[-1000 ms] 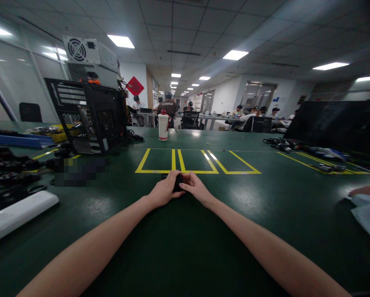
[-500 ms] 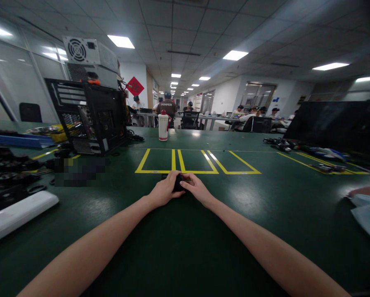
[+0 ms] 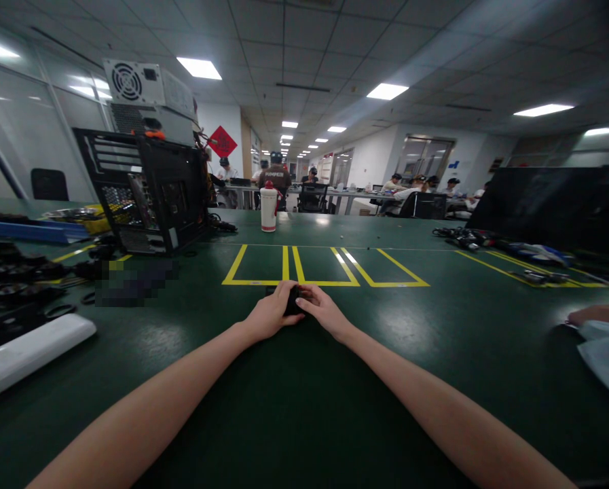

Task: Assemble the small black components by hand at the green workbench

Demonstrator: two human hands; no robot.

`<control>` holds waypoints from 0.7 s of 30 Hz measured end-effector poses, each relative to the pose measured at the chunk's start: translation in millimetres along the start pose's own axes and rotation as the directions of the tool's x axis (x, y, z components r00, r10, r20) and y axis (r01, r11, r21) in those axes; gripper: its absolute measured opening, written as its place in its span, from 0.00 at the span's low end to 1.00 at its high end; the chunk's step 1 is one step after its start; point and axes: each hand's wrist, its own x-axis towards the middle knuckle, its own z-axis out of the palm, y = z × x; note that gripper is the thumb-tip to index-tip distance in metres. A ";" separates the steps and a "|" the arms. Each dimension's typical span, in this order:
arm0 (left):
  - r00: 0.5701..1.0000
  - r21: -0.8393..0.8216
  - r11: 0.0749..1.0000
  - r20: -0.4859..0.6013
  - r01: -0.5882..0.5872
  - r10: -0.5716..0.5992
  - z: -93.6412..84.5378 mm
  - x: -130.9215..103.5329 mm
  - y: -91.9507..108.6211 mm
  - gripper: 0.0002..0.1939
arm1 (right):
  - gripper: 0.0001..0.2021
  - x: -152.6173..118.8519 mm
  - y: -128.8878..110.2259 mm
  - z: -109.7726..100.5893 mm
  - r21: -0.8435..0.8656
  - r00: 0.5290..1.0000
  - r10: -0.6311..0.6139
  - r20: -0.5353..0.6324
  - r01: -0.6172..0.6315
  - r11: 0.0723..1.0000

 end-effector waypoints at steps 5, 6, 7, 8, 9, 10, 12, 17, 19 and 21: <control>1.000 0.009 1.000 -0.001 -0.002 0.002 -0.9 0.1 1.9 0.30 | 0.15 3.9 7.4 -0.2 0.060 0.999 -0.031 0.024 0.030 0.998; 1.000 0.010 1.000 -0.002 -0.005 0.005 -1.0 0.0 2.3 0.30 | 0.15 4.6 8.6 0.1 0.072 0.999 -0.041 0.019 0.039 0.997; 1.000 0.010 1.000 -0.005 -0.008 0.008 -1.1 -0.1 2.5 0.30 | 0.14 5.2 9.3 0.4 0.079 0.999 -0.048 0.013 0.047 0.996; 1.000 0.008 1.000 -0.005 -0.014 0.014 -1.1 -0.2 2.7 0.31 | 0.13 5.5 9.5 0.8 0.081 0.999 -0.054 0.007 0.053 0.995; 1.000 0.005 1.000 -0.005 -0.021 0.021 -1.1 -0.3 2.7 0.31 | 0.12 5.6 9.2 1.1 0.080 0.998 -0.058 0.004 0.058 0.995; 1.000 0.004 1.000 -0.005 -0.026 0.026 -1.0 -0.4 2.6 0.31 | 0.12 5.5 8.7 1.2 0.077 0.998 -0.062 0.004 0.061 0.995; 1.000 0.004 1.000 -0.006 -0.028 0.028 -0.9 -0.4 2.3 0.31 | 0.11 5.1 7.5 1.0 0.060 0.998 -0.063 0.008 0.063 0.996; 1.000 0.009 1.000 0.003 -0.011 0.011 -1.7 -0.5 2.4 0.30 | 0.15 3.7 5.5 -0.8 0.017 1.000 -0.014 -0.010 0.014 1.000; 1.000 0.008 1.000 0.010 -0.009 0.008 -2.4 -0.7 2.7 0.30 | 0.16 2.6 4.4 -1.0 0.026 1.000 -0.006 0.004 0.006 1.000; 1.000 0.007 1.000 0.013 -0.002 0.002 -2.9 -0.9 3.0 0.30 | 0.15 1.3 2.9 -0.6 0.041 0.999 -0.012 0.037 0.010 0.999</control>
